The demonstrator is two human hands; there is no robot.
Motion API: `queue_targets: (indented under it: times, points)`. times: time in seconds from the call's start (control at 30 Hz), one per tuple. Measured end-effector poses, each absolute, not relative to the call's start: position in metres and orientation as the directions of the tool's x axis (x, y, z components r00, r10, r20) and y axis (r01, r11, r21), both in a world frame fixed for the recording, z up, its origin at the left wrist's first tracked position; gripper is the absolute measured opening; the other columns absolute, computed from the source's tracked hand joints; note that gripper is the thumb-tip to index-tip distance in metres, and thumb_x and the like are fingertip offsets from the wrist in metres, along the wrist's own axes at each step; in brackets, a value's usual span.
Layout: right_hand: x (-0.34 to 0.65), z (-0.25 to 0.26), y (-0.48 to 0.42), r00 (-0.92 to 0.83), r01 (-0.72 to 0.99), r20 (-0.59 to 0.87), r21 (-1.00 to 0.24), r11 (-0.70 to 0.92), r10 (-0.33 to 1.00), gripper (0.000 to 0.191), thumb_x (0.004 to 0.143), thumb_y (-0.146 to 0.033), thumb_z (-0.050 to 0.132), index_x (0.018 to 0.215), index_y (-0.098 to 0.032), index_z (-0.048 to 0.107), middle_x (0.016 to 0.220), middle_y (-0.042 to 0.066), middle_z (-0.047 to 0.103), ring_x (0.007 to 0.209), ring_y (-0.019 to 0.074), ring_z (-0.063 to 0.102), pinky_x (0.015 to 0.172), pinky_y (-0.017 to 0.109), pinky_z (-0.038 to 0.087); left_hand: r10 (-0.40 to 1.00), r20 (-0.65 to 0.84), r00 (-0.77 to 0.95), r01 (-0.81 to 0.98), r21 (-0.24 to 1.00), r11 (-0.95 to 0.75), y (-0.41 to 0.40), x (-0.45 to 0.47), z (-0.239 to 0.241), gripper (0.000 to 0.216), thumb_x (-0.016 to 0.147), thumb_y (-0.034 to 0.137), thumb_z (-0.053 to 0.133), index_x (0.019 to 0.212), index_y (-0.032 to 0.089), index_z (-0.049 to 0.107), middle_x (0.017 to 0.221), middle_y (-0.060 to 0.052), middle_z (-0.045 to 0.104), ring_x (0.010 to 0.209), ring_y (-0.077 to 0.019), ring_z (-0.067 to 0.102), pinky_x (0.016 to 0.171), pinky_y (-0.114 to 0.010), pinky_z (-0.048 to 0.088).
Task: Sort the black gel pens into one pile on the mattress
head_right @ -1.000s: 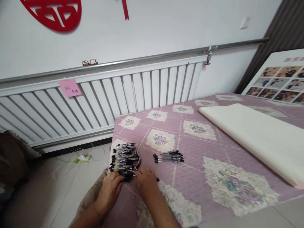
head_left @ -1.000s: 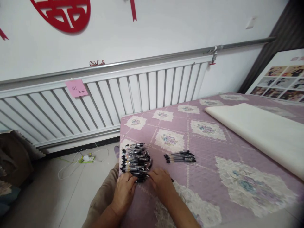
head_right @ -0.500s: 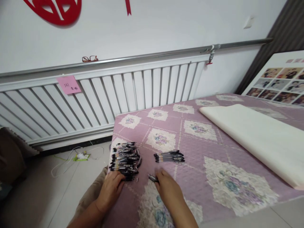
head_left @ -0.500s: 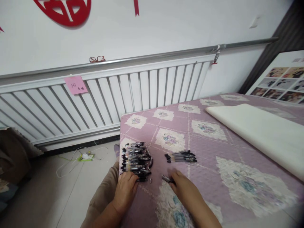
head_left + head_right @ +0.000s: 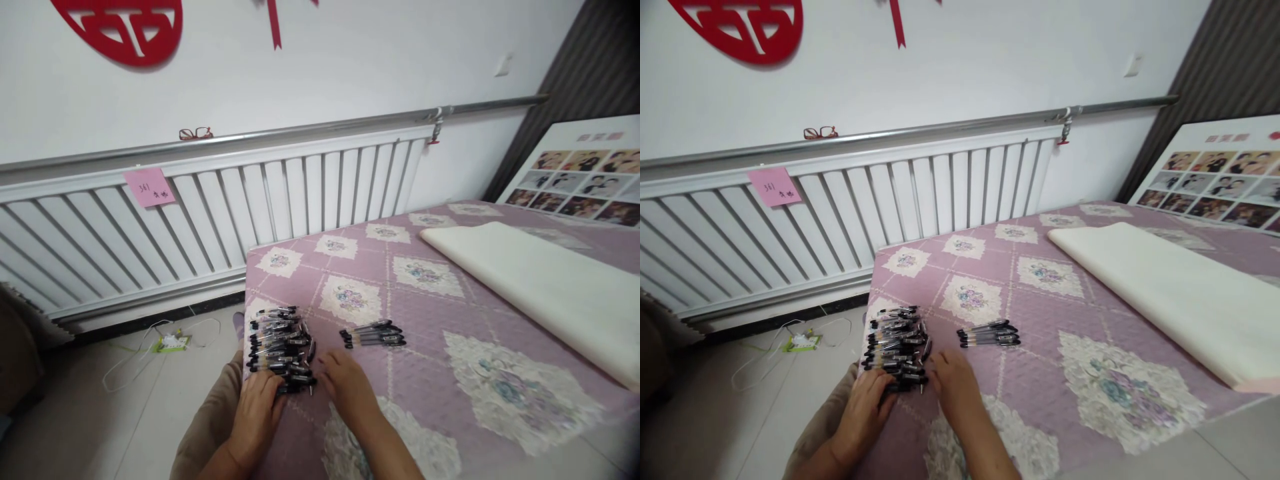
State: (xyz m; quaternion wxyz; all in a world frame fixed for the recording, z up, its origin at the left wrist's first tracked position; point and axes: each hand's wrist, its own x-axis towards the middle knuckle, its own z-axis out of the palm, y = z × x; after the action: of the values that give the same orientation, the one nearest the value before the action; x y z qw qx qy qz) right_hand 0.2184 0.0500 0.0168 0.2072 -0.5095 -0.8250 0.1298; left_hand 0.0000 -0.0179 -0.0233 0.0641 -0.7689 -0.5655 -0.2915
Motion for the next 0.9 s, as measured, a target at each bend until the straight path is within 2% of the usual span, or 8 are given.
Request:
queue_targets:
  times: [0.13, 0.23, 0.33, 0.5, 0.67, 0.73, 0.9]
  points:
    - [0.264, 0.011, 0.070, -0.164, 0.897, 0.305, -0.349, 0.270, 0.938, 0.029, 0.087, -0.020, 0.051, 0.114, -0.019, 0.061, 0.118, 0.012, 0.062, 0.110, 0.0258, 0.054, 0.092, 0.039, 0.042, 0.847, 0.495, 0.192, 0.900, 0.256, -0.353, -0.018, -0.001, -0.024, 0.020, 0.087, 0.019, 0.055, 0.106, 0.022, 0.056, 0.104, -0.006, 0.062, 0.098, -0.0248, 0.057, 0.089, -0.043, 0.046]
    - [0.289, 0.008, 0.078, -0.022, 0.950, 0.269, -0.295, 0.104, 0.963, 0.034, 0.086, -0.022, 0.052, 0.119, -0.018, 0.058, 0.127, 0.013, 0.057, 0.119, 0.0291, 0.048, 0.091, 0.042, 0.041, 0.855, 0.485, 0.185, 0.898, 0.269, -0.347, -0.017, -0.001, -0.024, 0.020, 0.087, 0.019, 0.055, 0.107, 0.022, 0.056, 0.105, -0.006, 0.062, 0.099, -0.0251, 0.057, 0.090, -0.044, 0.046]
    - [0.295, 0.011, 0.077, 0.000, 0.972, 0.215, -0.230, 0.051, 0.977, 0.034, 0.085, -0.023, 0.054, 0.118, -0.021, 0.059, 0.123, 0.012, 0.059, 0.117, 0.0296, 0.048, 0.089, 0.043, 0.039, 0.858, 0.481, 0.182, 0.899, 0.272, -0.343, -0.017, -0.001, -0.023, 0.022, 0.086, 0.018, 0.056, 0.107, 0.022, 0.056, 0.106, -0.007, 0.062, 0.100, -0.0253, 0.057, 0.089, -0.044, 0.047]
    - [0.293, 0.021, 0.067, -0.066, 0.980, 0.114, -0.177, 0.086, 0.991, 0.023, 0.084, -0.023, 0.056, 0.106, -0.023, 0.065, 0.105, 0.010, 0.063, 0.104, 0.0279, 0.054, 0.082, 0.039, 0.038, 0.845, 0.504, 0.179, 0.903, 0.258, -0.345, -0.017, -0.001, -0.022, 0.021, 0.086, 0.019, 0.055, 0.107, 0.022, 0.058, 0.105, -0.006, 0.062, 0.099, -0.0246, 0.058, 0.088, -0.042, 0.048]
    - [0.308, 0.018, 0.059, -0.058, 0.980, 0.098, -0.186, 0.076, 0.993, 0.029, 0.084, -0.024, 0.055, 0.112, -0.025, 0.062, 0.117, 0.011, 0.060, 0.109, 0.0295, 0.052, 0.081, 0.039, 0.037, 0.829, 0.526, 0.189, 0.897, 0.251, -0.364, -0.018, -0.001, -0.022, 0.020, 0.086, 0.020, 0.054, 0.106, 0.021, 0.058, 0.104, -0.007, 0.063, 0.100, -0.0241, 0.058, 0.088, -0.042, 0.048]
    - [0.312, 0.016, 0.056, -0.062, 0.978, 0.105, -0.191, 0.081, 0.993, 0.026, 0.085, -0.024, 0.054, 0.109, -0.024, 0.063, 0.115, 0.011, 0.061, 0.108, 0.0296, 0.052, 0.081, 0.040, 0.037, 0.825, 0.532, 0.193, 0.895, 0.249, -0.370, -0.018, -0.001, -0.021, 0.019, 0.086, 0.020, 0.053, 0.105, 0.021, 0.058, 0.103, -0.007, 0.063, 0.099, -0.0236, 0.058, 0.088, -0.041, 0.048]
    - [0.303, 0.019, 0.042, -0.301, 0.895, 0.106, -0.312, 0.319, 0.948, 0.016, 0.085, -0.021, 0.051, 0.094, -0.023, 0.064, 0.096, 0.006, 0.065, 0.095, 0.0226, 0.057, 0.082, 0.034, 0.039, 0.825, 0.524, 0.209, 0.883, 0.262, -0.390, -0.018, -0.001, -0.018, 0.018, 0.088, 0.018, 0.050, 0.103, 0.021, 0.058, 0.101, -0.006, 0.063, 0.096, -0.0224, 0.058, 0.087, -0.040, 0.047]
